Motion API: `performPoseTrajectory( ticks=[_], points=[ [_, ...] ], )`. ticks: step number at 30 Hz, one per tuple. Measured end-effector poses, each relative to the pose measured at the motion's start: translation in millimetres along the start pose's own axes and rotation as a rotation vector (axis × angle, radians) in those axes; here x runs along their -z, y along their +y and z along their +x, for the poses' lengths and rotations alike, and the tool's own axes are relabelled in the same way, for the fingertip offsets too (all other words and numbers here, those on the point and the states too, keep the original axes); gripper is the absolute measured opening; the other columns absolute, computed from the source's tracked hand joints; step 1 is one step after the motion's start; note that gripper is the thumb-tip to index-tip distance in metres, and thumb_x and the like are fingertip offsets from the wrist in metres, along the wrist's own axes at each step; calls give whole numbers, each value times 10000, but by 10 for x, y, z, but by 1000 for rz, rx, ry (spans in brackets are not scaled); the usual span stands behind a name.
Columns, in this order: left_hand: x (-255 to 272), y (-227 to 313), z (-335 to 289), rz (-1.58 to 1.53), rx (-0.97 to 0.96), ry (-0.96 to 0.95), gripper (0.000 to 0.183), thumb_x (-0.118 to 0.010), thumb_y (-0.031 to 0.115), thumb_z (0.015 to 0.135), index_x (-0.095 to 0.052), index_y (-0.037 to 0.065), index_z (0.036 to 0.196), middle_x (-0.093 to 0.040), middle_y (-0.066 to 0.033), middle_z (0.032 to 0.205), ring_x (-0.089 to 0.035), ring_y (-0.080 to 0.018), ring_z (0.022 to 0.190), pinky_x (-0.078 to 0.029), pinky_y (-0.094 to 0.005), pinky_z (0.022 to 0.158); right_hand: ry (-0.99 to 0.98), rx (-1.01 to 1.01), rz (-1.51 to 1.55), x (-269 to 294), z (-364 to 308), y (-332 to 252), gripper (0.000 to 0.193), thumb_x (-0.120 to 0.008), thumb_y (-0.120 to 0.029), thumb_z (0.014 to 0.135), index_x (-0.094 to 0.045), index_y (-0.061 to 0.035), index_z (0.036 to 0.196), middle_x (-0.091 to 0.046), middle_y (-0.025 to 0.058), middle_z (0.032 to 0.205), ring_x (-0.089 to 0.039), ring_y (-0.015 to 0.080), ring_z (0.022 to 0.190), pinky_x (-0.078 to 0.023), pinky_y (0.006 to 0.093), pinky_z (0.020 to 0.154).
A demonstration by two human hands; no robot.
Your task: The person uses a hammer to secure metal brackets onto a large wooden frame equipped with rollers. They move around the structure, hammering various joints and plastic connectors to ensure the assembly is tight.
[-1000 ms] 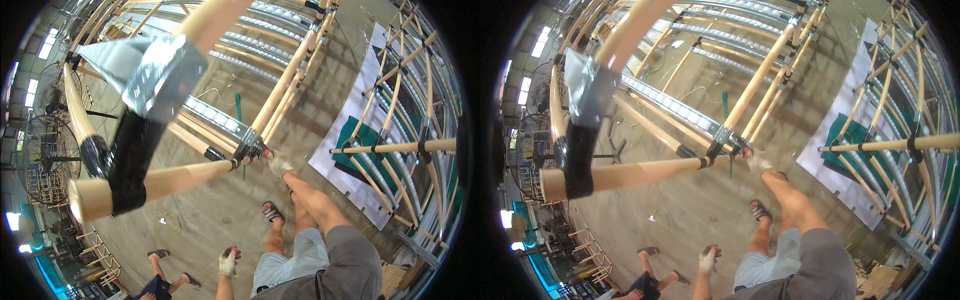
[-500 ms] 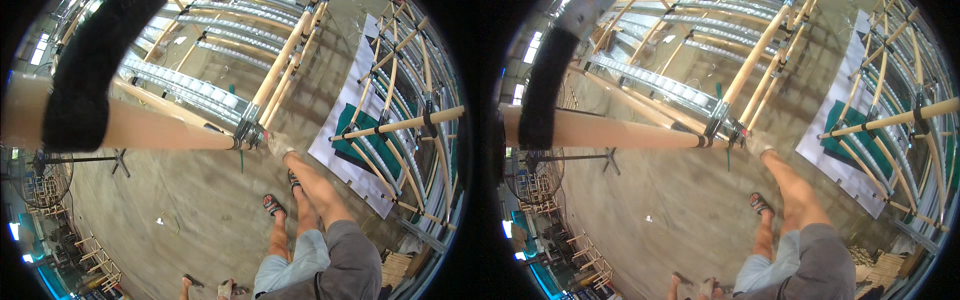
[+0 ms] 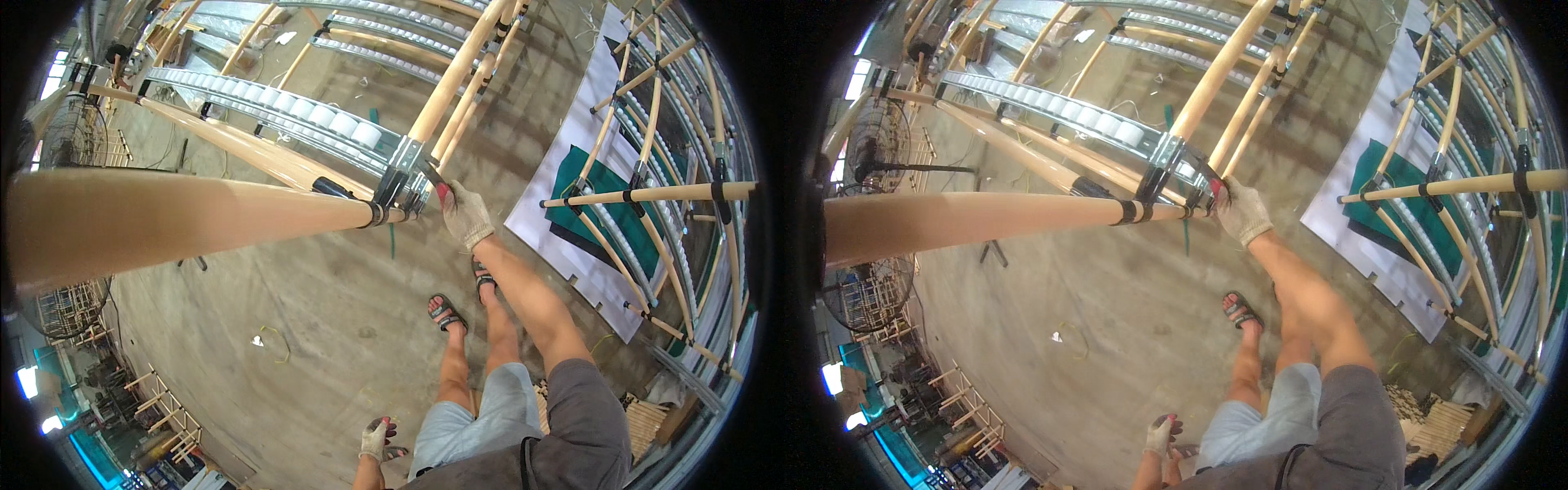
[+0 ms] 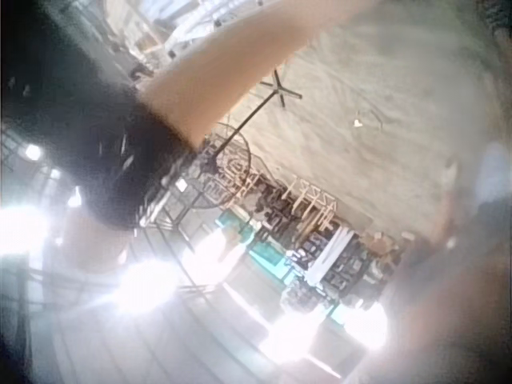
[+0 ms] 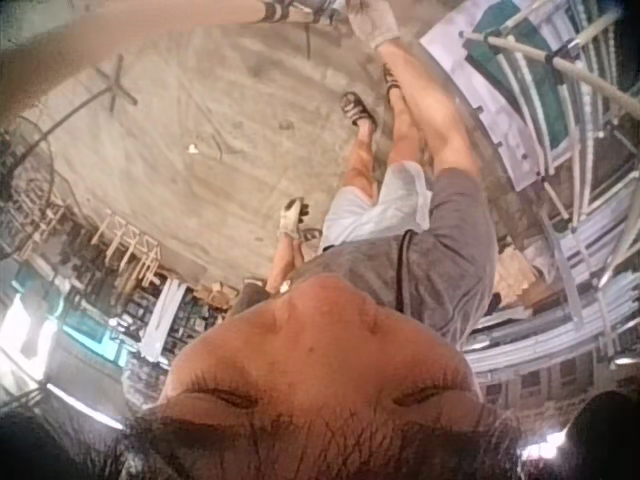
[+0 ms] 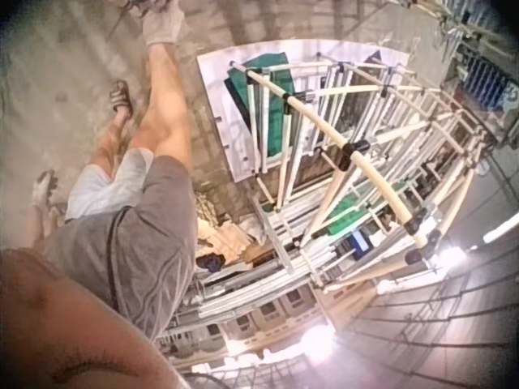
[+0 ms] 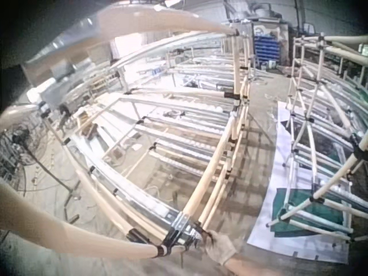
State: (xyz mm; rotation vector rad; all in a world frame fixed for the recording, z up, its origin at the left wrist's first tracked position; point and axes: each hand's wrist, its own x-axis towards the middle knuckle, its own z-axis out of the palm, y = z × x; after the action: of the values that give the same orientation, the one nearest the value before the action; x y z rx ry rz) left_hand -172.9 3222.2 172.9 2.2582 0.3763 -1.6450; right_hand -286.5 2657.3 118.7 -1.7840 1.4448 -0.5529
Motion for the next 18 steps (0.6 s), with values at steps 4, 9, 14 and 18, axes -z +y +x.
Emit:
performPoseTrajectory(
  ticks=[4, 9, 14, 18],
  points=[
    [-13, 1, 4, 101, 52, 17, 407, -594, 376, 948, -625, 63, 1207, -722, -102, 1045, -698, -210, 898, -491, -330, 687, -124, -39, -144, -203, -62, 398, 324, -488, -331, 968, -612, -37, 1024, -666, 252, 840, -647, 428, 839, -493, 524, 739],
    [41, 77, 32, 28, -4, 49, 363, -619, 358, 935, -640, 78, 1166, -737, -80, 998, -699, -176, 827, -480, -318, 644, -195, -119, -175, -167, 49, 109, 298, -479, -289, 965, -613, -35, 1043, -661, 258, 862, -629, 461, 859, -485, 528, 756],
    [-28, 59, 227, 34, -25, 28, 346, -626, 360, 937, -649, 86, 1149, -741, -74, 971, -701, -169, 793, -485, -312, 629, 21, 34, 16, -91, -55, 137, 307, -479, -309, 967, -636, -53, 1028, -658, 262, 873, -631, 460, 881, -486, 521, 758],
    [-63, 212, 260, 67, -71, -3, 346, -631, 359, 939, -648, 86, 1151, -739, -75, 985, -699, -162, 786, -482, -291, 604, -259, -199, -175, -71, 36, 263, 348, -439, -312, 984, -640, -41, 1066, -656, 273, 934, -620, 461, 928, -478, 520, 782]
  ],
)
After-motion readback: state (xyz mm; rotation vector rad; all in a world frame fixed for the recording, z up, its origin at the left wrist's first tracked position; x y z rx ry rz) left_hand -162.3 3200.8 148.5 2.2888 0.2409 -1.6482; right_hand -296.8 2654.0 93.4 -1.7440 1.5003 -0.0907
